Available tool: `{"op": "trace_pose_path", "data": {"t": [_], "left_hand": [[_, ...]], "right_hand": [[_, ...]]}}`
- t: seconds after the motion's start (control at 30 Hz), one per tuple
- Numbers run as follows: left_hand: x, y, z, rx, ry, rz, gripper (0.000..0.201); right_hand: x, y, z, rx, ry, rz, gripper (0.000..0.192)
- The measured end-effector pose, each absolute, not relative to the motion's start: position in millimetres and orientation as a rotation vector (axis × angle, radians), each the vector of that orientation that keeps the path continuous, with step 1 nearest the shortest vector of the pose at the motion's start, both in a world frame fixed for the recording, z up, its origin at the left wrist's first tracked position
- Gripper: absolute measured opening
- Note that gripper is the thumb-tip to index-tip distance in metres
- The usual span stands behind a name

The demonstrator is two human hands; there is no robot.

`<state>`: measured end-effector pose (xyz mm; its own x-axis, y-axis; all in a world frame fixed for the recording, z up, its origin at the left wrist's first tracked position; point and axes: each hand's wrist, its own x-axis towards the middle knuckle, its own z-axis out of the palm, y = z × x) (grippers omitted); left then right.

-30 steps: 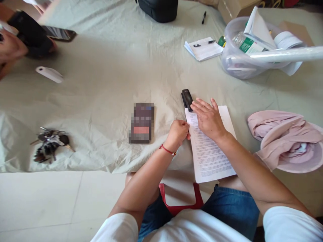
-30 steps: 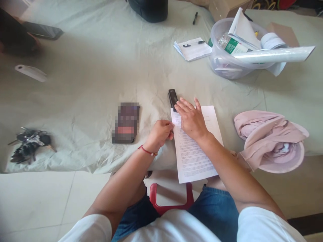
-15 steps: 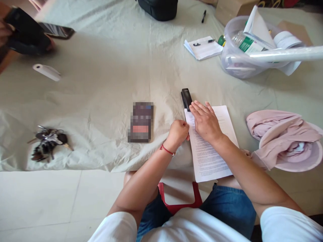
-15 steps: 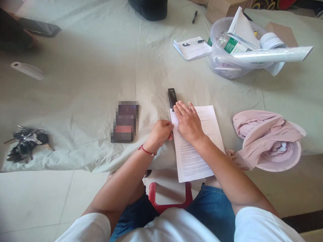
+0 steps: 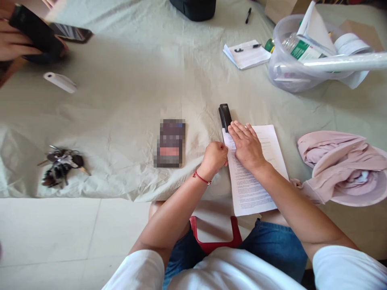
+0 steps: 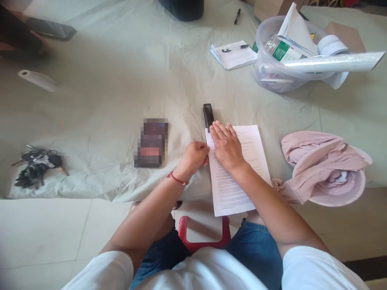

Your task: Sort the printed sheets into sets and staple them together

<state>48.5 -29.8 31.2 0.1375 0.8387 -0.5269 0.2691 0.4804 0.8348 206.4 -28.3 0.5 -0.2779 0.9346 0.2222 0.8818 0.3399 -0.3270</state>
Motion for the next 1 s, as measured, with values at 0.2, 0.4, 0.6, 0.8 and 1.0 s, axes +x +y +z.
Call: {"op": "trace_pose_path", "data": {"t": [0.2, 0.4, 0.6, 0.8, 1.0], "left_hand": [[46, -30, 29, 1.082, 1.421, 0.514, 0.045], [35, -34, 39, 1.118, 1.417, 0.411, 0.047], [24, -37, 45, 1.198, 1.341, 0.305, 0.039], [13, -41, 47, 1.281, 1.123, 0.312, 0.024], [-3, -38, 48, 1.171, 1.009, 0.562, 0.019]], "right_hand": [[202, -26, 15, -1.621, -2.213, 0.173, 0.061], [210, -21, 31, -1.624, -2.119, 0.205, 0.054], [257, -23, 36, -1.720, -1.804, 0.177, 0.042], [301, -40, 41, -1.944, -1.645, 0.691, 0.030], [326, -50, 66, -1.755, -1.454, 0.925, 0.051]]}}
